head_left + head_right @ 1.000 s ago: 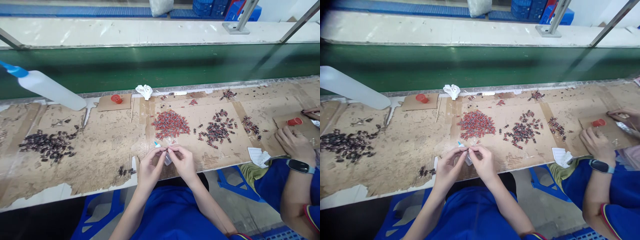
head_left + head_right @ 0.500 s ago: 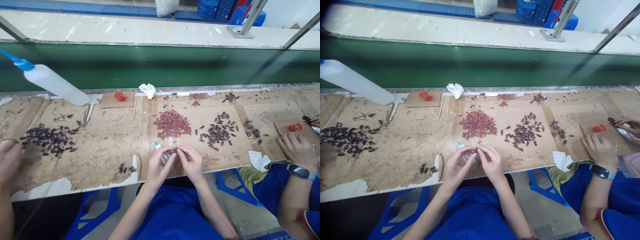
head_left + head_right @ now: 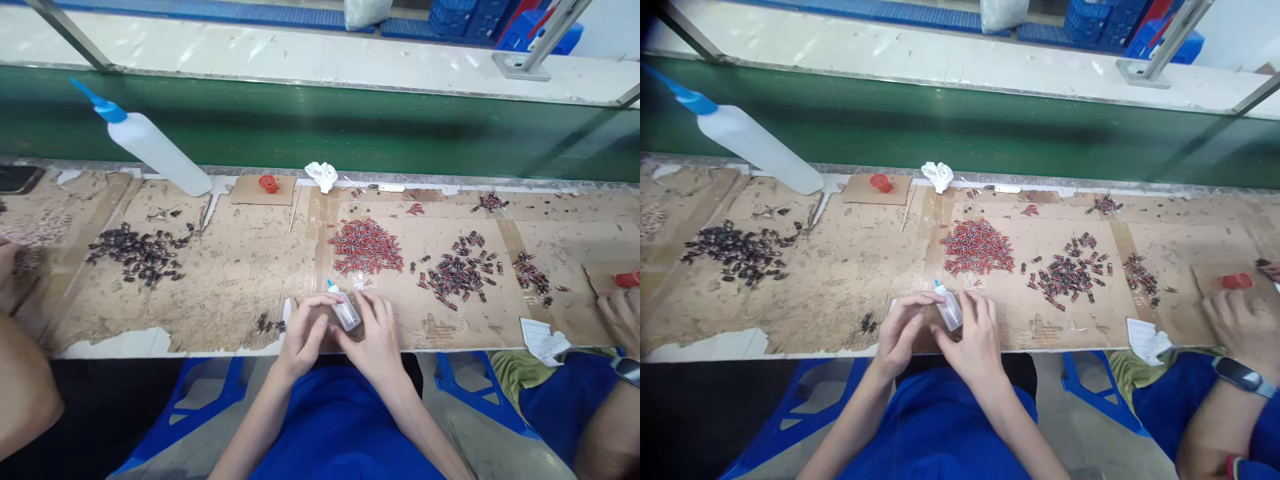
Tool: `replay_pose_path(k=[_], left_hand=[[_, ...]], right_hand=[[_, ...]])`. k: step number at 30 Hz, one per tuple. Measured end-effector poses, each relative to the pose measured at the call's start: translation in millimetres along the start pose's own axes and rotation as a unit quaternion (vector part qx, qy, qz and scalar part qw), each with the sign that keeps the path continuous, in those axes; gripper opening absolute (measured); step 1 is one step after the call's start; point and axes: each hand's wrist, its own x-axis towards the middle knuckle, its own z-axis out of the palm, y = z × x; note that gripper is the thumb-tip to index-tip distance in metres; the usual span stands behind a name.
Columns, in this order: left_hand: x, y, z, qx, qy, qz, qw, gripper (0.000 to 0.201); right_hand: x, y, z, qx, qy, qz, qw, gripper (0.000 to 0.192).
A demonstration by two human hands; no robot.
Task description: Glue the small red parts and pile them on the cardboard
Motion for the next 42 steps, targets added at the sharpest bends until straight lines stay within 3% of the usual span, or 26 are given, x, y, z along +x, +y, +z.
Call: replay_pose_path(k=[3,7,11,17,23,26,28,33,35,42], left_hand=[[-1.7,1.0,-36.7,0.198,0.019,0.034,0.979,0.015],[-13.4,-3.9,-81.7,0.367,-0.062,0.085,0.924,0.013],[-24.0,-10.9,-94.2,0.437,-0.079,0.094,0.891,0.013],[-11.4,-12.2,-74.1,0.444,-0.064,0.108,0.887,0.016],[1.2,-12.3,-21.3,0.354,-0.141,0.138,0.914,0.016],[2.0,-16.4,1.0,0.320,-0.134,0.145,0.926,0.015],[2.1,-20.2,7.5,0.320,-0.101,0.142,0.931,0.015],[0.7,-27.6,4.0,0.314,-0.087,0.145,0.934,0.022],[0.2,-28.5,1.5,0.303,-0.085,0.141,0.939,0.022],[2.8,-26.0,1.2,0.289,-0.063,0.132,0.946,0.013]], right_hand=[[-0.8,-4.0,15.2,-0.027,-0.017,0.018,0.999,0.036],[5.6,6.0,12.2,0.022,-0.009,0.034,0.999,0.031],[10.7,14.9,-4.1,0.154,0.000,0.103,0.983,0.036],[14.3,23.5,-14.7,0.404,0.083,0.217,0.885,0.027],[20.5,28.2,-13.1,0.545,0.179,0.307,0.759,0.025],[21.4,32.3,-16.4,0.577,0.193,0.312,0.730,0.022],[19.4,36.2,-18.8,0.558,0.200,0.306,0.745,0.021],[8.5,39.6,-21.3,0.435,0.153,0.256,0.850,0.021],[5.7,36.6,-21.2,0.390,0.137,0.242,0.878,0.020],[5.8,30.6,-20.3,0.311,0.109,0.225,0.917,0.022]])
